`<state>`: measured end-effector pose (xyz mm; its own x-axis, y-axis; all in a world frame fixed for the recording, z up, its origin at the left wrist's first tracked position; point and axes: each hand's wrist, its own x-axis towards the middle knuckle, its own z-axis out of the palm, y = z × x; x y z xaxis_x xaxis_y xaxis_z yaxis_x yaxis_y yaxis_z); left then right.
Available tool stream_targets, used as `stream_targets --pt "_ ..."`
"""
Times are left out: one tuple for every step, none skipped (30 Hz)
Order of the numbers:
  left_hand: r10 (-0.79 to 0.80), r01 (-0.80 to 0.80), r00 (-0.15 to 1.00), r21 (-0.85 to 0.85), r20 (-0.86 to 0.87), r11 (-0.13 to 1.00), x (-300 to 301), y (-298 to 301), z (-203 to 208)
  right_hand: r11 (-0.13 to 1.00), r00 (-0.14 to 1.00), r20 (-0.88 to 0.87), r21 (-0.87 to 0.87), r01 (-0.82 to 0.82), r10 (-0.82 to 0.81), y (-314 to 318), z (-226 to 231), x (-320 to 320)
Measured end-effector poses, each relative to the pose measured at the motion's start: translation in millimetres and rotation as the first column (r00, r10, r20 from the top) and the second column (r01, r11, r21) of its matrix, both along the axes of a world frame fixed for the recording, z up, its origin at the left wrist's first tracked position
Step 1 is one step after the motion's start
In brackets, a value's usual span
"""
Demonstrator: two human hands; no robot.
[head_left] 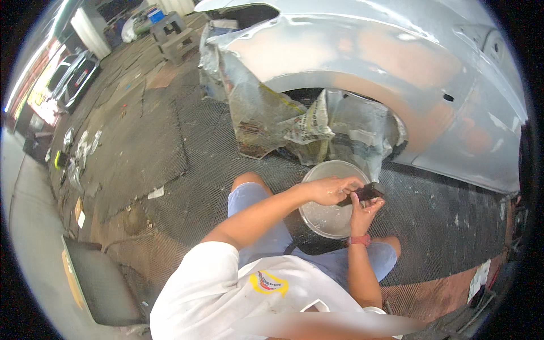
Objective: The person sands a white car bumper with a wet sanding block, repeatedly dipping the block into a bucket of water and rubbing the surface. The person occasionally wipes the sanded area with their hand to check the surface.
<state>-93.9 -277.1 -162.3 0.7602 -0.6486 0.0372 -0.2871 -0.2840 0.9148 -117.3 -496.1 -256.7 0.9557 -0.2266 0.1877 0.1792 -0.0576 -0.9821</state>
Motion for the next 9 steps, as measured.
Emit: stream_targets --pt "-0.05 0.048 0.998 0.041 0.035 0.998 0 7 0 0.998 0.999 -0.023 -0.06 -0.027 0.026 -2 -1 -4" --pt "-0.102 0.097 0.993 0.09 0.057 0.991 0 13 1 0.987 0.998 -0.057 -0.154 -0.044 0.036 -1 -3 -9" --pt "-0.146 0.12 0.975 0.158 0.166 0.98 6 18 5 0.972 0.995 -0.084 -0.223 -0.073 0.055 -4 -6 -14" --pt "-0.156 0.095 0.956 0.241 0.248 0.966 17 21 12 0.951 0.991 -0.11 -0.293 -0.101 0.072 -8 -10 -18" --pt "-0.166 0.055 0.945 0.365 0.282 0.929 33 25 22 0.897 0.986 -0.133 -0.417 -0.149 0.102 -13 -14 -24" --pt "-0.18 0.013 0.936 0.479 0.304 0.877 46 29 34 0.877 0.985 -0.1 -0.45 -0.168 0.137 -15 -20 -27" --pt "-0.132 -0.02 0.937 0.429 0.323 0.903 61 32 49 0.856 0.982 -0.07 -0.483 -0.186 0.174 -18 -25 -30" --pt "-0.088 -0.052 0.93 0.366 0.356 0.929 80 38 69 0.848 0.977 -0.071 -0.485 -0.212 0.203 -18 -31 -32" --pt "-0.065 -0.07 0.94 0.376 0.336 0.924 71 46 76 0.83 0.971 -0.058 -0.508 -0.23 0.234 -20 -36 -36"
